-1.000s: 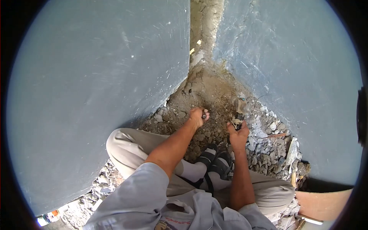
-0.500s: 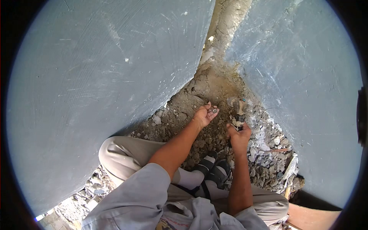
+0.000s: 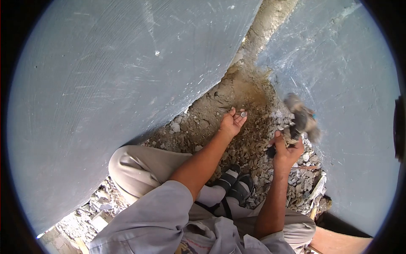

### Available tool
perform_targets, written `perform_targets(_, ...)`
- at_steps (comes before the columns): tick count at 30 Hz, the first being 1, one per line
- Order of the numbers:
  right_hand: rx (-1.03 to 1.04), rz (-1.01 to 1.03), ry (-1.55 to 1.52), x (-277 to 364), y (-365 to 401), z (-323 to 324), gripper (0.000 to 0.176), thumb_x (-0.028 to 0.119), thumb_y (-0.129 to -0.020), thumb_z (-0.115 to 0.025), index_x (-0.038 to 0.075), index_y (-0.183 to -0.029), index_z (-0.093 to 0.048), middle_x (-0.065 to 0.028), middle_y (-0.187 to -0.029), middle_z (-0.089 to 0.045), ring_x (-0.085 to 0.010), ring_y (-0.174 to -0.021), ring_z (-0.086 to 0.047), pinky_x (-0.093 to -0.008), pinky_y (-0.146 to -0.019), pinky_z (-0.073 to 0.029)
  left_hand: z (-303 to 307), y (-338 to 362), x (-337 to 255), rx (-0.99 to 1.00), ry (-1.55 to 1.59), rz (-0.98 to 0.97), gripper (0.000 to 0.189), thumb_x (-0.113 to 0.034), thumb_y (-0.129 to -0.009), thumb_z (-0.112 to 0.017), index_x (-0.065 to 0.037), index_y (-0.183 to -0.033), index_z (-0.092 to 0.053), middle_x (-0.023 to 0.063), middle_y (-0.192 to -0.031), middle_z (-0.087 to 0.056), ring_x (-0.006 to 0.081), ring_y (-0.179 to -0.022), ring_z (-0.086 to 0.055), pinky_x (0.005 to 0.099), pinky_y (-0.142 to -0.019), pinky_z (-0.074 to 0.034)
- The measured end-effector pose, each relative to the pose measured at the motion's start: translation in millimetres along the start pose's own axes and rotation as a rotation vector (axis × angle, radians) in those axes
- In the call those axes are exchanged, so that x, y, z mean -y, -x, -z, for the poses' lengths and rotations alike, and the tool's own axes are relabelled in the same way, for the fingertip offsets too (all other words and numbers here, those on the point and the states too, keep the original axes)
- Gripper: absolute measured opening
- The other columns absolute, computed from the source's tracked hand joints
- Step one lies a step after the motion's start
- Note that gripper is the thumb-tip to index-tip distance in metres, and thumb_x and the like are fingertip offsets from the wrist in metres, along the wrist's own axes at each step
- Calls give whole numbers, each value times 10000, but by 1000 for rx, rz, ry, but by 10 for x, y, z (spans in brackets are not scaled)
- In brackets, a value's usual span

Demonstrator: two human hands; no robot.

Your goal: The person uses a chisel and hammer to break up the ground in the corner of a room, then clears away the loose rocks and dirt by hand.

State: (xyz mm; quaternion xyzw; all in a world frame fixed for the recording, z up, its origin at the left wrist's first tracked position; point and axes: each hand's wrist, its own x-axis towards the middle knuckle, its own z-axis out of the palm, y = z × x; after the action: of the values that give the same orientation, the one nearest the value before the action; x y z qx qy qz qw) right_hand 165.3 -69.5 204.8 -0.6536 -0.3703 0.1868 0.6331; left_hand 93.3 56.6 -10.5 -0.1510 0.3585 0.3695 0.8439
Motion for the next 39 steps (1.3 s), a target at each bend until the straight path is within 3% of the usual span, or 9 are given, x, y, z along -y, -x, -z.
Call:
perform_targets(7,130,23,502,-974,319,-285,110,-8,-785,-658,-17,-886,-613,-70,-718,-649,-142,-584,-606,-284,-531,-486,46,-98,-80,-28,98,4,131,-221,-1032,-481,-109,-984,-529,135,-1023,-678,329,-1023,-666,457,-896,-566)
perform_targets(10,182,-741,152,-773,380,-418,129,10,-786,-665,-21,-899,-609,-66,-710,-639,-146,-549,-579,-290,-492,-458,144,-132,-116,-72,-1,-50,127,-210,-1037,-460,-111,-995,-527,139,-1021,-666,337,-1009,-669,476,-906,-561)
perform_targets(15,78,-369,-131,-379,237,-260,171,3,-795,-677,-7,-945,-594,-56,-693,-623,-138,-534,-558,-288,-480,-438,30,-31,-96,-33,84,-17,137,-213,-1050,-432,-104,-1050,-515,143,-1060,-649,353,-1023,-668,496,-898,-571)
perform_targets(21,-155,277,235,212,-3,-198,93,61,-829,-665,-5,-872,-615,-78,-674,-646,-148,-576,-582,-293,-579,-475,27,-65,-101,-23,120,-14,146,-207,-1053,-420,-89,-1063,-505,153,-1072,-650,378,-1053,-659,518,-907,-565)
perform_targets(24,99,14,379,-1051,351,-234,90,42,-804,-672,-6,-857,-618,-96,-672,-645,-153,-584,-590,-303,-554,-483,73,-82,-91,-19,159,5,134,-184,-1047,-420,-83,-1055,-508,149,-1051,-660,374,-1048,-663,524,-911,-560)
perform_targets(25,354,-162,592,-1169,412,-227,110,33,-795,-677,-1,-882,-618,-98,-697,-655,-151,-588,-594,-293,-543,-485,56,-85,-71,-13,168,15,131,-176,-1045,-420,-82,-1051,-510,146,-1042,-663,372,-1045,-665,526,-912,-559)
perform_targets(28,312,-585,388,-949,477,-208,173,48,-775,-692,2,-923,-615,-95,-747,-668,-145,-605,-605,-275,-523,-483,176,-204,-110,26,41,-32,135,-174,-1041,-425,-76,-1035,-517,145,-1036,-668,370,-1037,-667,527,-919,-554)
perform_targets(35,-54,45,124,467,-22,-30,132,99,-848,-621,-25,-851,-668,-95,-703,-651,-163,-596,-605,-297,-549,-487,143,-108,-137,-33,57,-25,176,-209,-1051,-420,-55,-1037,-504,142,-1021,-665,357,-1017,-673,512,-920,-563)
perform_targets(39,-131,416,-48,528,-26,-178,76,77,-909,-560,64,-915,-485,-108,-741,-607,-184,-690,-579,-330,-703,-483,109,-60,-132,-20,64,-32,189,-214,-1052,-425,-44,-1030,-504,142,-1001,-663,352,-995,-680,491,-894,-579)
